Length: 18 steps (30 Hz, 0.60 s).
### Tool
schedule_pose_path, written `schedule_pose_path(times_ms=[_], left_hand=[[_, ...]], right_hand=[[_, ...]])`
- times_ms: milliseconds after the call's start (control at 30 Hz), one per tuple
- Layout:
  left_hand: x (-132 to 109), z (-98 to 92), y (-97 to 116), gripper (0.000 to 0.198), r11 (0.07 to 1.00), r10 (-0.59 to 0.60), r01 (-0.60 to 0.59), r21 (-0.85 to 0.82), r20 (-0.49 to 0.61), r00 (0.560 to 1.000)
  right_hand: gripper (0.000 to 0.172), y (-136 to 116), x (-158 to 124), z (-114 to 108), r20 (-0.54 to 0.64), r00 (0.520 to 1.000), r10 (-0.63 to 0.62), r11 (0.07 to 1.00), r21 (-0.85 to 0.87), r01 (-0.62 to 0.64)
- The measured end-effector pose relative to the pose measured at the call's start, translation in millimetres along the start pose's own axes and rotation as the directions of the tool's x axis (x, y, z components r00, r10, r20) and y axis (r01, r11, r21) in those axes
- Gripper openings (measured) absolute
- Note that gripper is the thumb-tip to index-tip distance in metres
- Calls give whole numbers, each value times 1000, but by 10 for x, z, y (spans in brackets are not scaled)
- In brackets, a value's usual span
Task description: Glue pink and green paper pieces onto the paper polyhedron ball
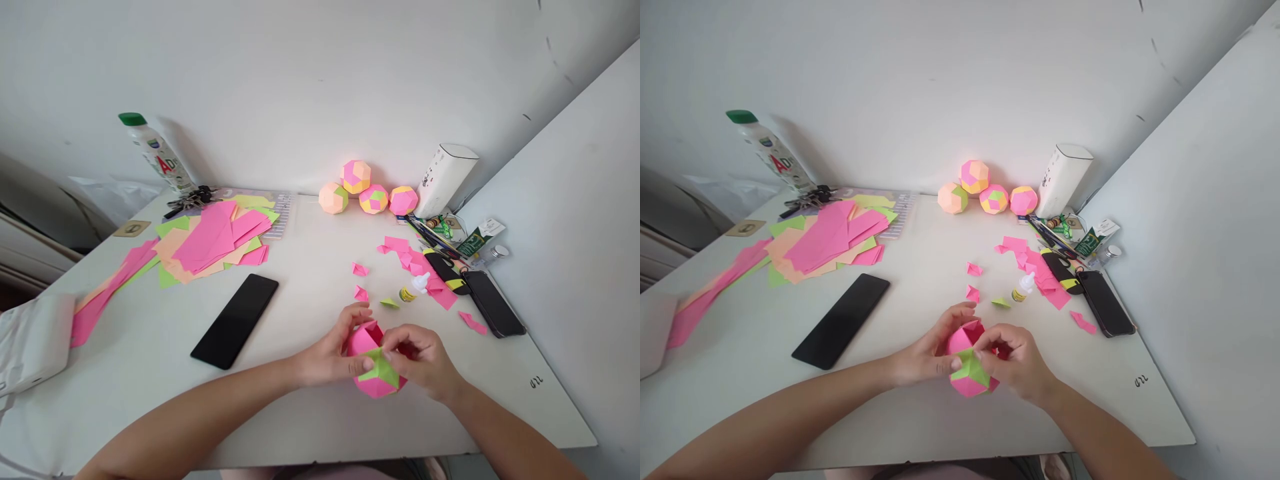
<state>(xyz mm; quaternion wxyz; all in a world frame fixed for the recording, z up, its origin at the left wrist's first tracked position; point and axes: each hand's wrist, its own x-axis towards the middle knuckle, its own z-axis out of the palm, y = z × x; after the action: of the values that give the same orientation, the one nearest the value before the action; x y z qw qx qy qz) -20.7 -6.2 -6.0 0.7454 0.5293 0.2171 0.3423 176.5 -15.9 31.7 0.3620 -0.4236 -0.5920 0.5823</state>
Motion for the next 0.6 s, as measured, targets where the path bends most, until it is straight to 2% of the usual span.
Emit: schedule_pose_path(times_ms=[100, 167, 433, 600], left_hand=[[9, -5, -35, 102, 991, 72, -76, 110, 37, 997], [12, 2, -74, 108, 977, 110, -116, 180, 44, 993], [12, 19, -197, 93, 979, 152, -146, 141, -34, 988], [25, -7, -221, 92, 984, 123, -121, 127, -8, 992]], right_hand=[[14, 20, 5, -6, -115, 989, -96, 995, -28, 94], [13, 28, 11, -1, -142, 983, -118, 993, -42, 113], [22, 54, 43, 16, -105, 994, 30, 999, 41, -26], [22, 58, 52, 4, -55, 998, 44, 997, 71, -40]])
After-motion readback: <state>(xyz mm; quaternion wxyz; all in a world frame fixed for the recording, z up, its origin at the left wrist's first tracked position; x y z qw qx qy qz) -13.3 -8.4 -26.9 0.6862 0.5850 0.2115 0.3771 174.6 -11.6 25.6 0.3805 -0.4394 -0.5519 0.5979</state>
